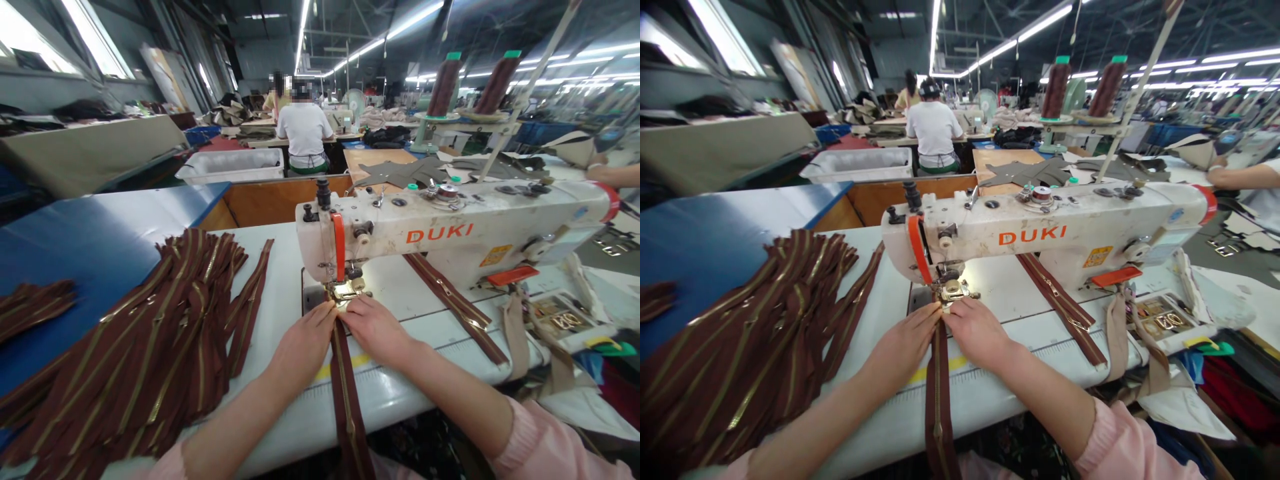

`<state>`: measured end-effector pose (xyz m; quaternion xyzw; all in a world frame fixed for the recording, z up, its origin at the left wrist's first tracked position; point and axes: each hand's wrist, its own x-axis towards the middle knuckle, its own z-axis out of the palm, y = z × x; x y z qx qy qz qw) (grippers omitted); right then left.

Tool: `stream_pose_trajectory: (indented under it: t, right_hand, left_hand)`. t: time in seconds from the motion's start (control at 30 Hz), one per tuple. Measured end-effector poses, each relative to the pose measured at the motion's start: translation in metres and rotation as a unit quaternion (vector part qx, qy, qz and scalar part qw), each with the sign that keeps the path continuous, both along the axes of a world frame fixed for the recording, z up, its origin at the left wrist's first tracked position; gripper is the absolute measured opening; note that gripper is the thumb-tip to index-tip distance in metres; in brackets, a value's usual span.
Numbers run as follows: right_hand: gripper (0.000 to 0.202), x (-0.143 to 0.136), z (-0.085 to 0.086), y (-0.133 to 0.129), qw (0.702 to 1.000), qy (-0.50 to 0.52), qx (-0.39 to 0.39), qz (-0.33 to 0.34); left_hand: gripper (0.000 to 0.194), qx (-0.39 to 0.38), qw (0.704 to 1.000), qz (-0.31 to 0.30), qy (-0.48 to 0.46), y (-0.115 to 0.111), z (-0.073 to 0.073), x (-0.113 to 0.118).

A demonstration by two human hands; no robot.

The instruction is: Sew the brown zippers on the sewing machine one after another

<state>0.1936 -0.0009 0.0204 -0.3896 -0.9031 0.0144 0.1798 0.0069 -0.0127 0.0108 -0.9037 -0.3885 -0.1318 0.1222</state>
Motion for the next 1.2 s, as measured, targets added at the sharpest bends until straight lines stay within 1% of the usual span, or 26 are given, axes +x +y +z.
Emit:
stream_pose_trajectory:
  t: [0.07, 0.13, 0.2, 0.23, 0.3, 0.37, 0.47, 0.53, 0.67, 0.8, 0.9, 1.07, 1.2]
  right_hand:
    - [0.014, 0.005, 0.002, -0.012, 1.0, 0.007, -0.012, -0.013]
    - [0.013, 0.01, 0.002, -0.027, 0.999, 0.015, -0.026, -0.014]
    - [0.012, 0.013, 0.0, -0.042, 0.999, 0.025, -0.041, -0.009]
    - [0.012, 0.014, -0.001, -0.049, 0.998, 0.032, -0.048, -0.008]
    - [0.014, 0.014, -0.001, -0.057, 0.997, 0.049, -0.06, -0.012]
    - [0.016, 0.013, -0.001, -0.061, 0.995, 0.067, -0.073, -0.018]
    - [0.02, 0.011, -0.001, -0.062, 0.991, 0.097, -0.088, -0.022]
    - [0.02, 0.01, -0.002, -0.062, 0.989, 0.113, -0.09, -0.028]
    - [0.019, 0.007, -0.006, -0.064, 0.985, 0.14, -0.089, -0.042]
    - [0.02, 0.005, -0.007, -0.065, 0.981, 0.166, -0.087, -0.045]
    - [0.022, 0.005, -0.007, -0.065, 0.979, 0.178, -0.086, -0.04]
    - [0.022, 0.005, -0.005, -0.065, 0.983, 0.16, -0.079, -0.032]
    - [0.017, 0.003, -0.006, -0.065, 0.993, 0.103, -0.048, -0.03]
  left_hand:
    - [0.041, -0.005, 1.0, -0.005, 0.006, -0.023, -0.001, 0.001]
    - [0.044, -0.021, 0.999, -0.028, 0.001, -0.051, -0.005, 0.003]
    - [0.044, -0.038, 0.999, -0.035, -0.014, -0.077, -0.011, 0.006]
    - [0.043, -0.045, 0.998, -0.033, -0.021, -0.086, -0.013, 0.008]
    - [0.042, -0.053, 0.998, -0.022, -0.029, -0.097, -0.014, 0.012]
    - [0.043, -0.049, 0.998, -0.018, -0.031, -0.099, -0.012, 0.016]
    - [0.043, -0.025, 0.999, -0.022, -0.022, -0.095, -0.006, 0.022]
    - [0.042, -0.02, 1.0, -0.014, -0.018, -0.092, -0.003, 0.025]
    - [0.039, -0.044, 0.998, 0.002, -0.037, -0.088, 0.0, 0.03]
    - [0.038, -0.069, 0.996, -0.01, -0.047, -0.087, 0.003, 0.029]
    - [0.037, -0.063, 0.997, -0.019, -0.03, -0.087, 0.004, 0.028]
    - [0.038, -0.038, 0.998, -0.027, -0.037, -0.087, 0.002, 0.026]
    - [0.034, -0.036, 0.998, -0.041, -0.039, -0.087, 0.001, 0.026]
